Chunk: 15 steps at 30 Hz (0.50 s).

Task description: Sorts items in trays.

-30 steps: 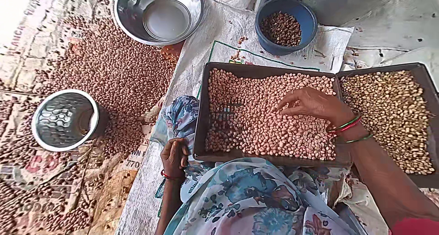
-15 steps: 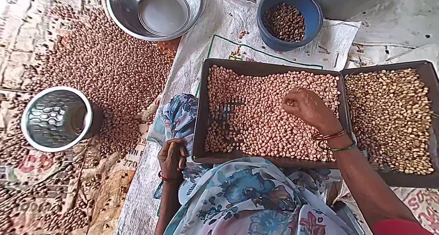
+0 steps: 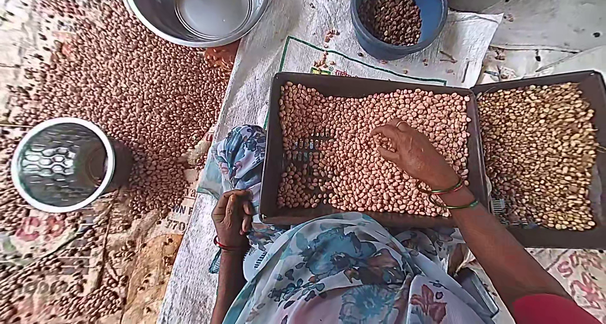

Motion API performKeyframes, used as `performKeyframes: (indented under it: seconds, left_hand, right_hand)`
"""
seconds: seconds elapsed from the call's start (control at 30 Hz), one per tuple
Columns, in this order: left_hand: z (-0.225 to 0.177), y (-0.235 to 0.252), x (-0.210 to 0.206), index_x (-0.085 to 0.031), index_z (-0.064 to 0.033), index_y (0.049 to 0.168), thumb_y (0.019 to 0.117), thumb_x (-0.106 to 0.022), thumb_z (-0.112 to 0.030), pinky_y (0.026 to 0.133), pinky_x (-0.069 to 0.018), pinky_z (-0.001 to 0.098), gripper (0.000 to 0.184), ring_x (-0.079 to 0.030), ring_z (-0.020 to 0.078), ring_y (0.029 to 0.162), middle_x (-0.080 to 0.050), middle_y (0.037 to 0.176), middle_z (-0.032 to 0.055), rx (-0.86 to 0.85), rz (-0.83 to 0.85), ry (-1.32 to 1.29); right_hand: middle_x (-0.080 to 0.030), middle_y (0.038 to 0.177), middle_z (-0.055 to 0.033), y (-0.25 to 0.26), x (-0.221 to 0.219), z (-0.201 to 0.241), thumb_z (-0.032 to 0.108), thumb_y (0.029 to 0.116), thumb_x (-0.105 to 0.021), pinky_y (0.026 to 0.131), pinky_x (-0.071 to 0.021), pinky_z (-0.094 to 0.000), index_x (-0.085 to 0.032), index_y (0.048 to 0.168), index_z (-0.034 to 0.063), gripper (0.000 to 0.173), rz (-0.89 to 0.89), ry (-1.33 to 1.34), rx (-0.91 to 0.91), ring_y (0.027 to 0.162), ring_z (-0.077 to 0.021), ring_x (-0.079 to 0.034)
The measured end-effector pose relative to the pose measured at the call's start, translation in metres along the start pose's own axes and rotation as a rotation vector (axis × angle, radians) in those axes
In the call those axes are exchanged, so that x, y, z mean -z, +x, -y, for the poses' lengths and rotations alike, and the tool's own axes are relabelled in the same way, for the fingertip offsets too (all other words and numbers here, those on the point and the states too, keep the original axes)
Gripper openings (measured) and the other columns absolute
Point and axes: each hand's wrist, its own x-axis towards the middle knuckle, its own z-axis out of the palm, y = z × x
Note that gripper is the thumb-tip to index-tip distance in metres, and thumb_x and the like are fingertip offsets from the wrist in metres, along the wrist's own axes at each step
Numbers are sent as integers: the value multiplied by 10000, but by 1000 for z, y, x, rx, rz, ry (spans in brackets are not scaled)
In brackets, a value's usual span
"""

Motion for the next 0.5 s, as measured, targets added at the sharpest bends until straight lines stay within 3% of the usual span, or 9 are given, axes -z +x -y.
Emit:
performKeyframes:
  seconds: [0.03, 0.13, 0.27, 0.37, 0.43, 0.5]
  left_hand:
    - [0, 0, 1, -677, -182, 1063, 1082, -468, -217, 382, -408, 79, 213, -508, -93, 434, -691, 720, -170, -1, -1, 1]
    - [2, 1, 3, -668, -187, 1067, 1088, -443, -199, 386, -417, 79, 226, -514, -94, 440, -694, 735, -175, 0, 0, 19]
    - [2, 0, 2, -661, -190, 1069, 1086, -432, -182, 394, -418, 77, 229, -520, -94, 448, -688, 731, -185, 2, -1, 35]
    - [2, 0, 3, -665, -195, 1068, 1083, -456, -214, 394, -417, 78, 210, -518, -93, 448, -689, 732, -183, -4, 8, 27]
    - [1, 0, 3, -660, -189, 1069, 1083, -454, -208, 391, -417, 79, 207, -517, -94, 444, -688, 727, -181, -1, 8, 26]
    - [1, 0, 2, -658, -179, 1068, 1085, -441, -189, 385, -417, 82, 218, -513, -93, 437, -689, 723, -176, 8, -9, 21]
  right_hand:
    - [-624, 1151, -252, -4, 5, 0, 18, 900, -744, 731, -541, -554, -691, 1236, 33, 340, 36, 14, -9, 908, -419, -662]
    - [-670, 897, -133, -27, 3, -1, 102, 869, -778, 628, -517, -419, -788, 974, 65, 112, 95, 98, 103, 727, -260, -635]
    - [-692, 857, -178, -59, -27, 7, 121, 909, -732, 698, -555, -494, -775, 939, 25, 109, 199, 33, 140, 824, -358, -702]
    - [-680, 826, -179, -69, -29, 3, 74, 896, -721, 646, -551, -490, -766, 912, 8, 81, 114, 58, 99, 764, -351, -692]
    - [-678, 859, -185, -78, -2, -4, 42, 859, -762, 627, -540, -488, -761, 916, 2, 70, -22, 48, -23, 726, -326, -668]
    - [-635, 980, -295, -91, 40, -15, -5, 890, -714, 645, -480, -591, -716, 1050, -52, 167, -233, -90, -263, 754, -437, -614]
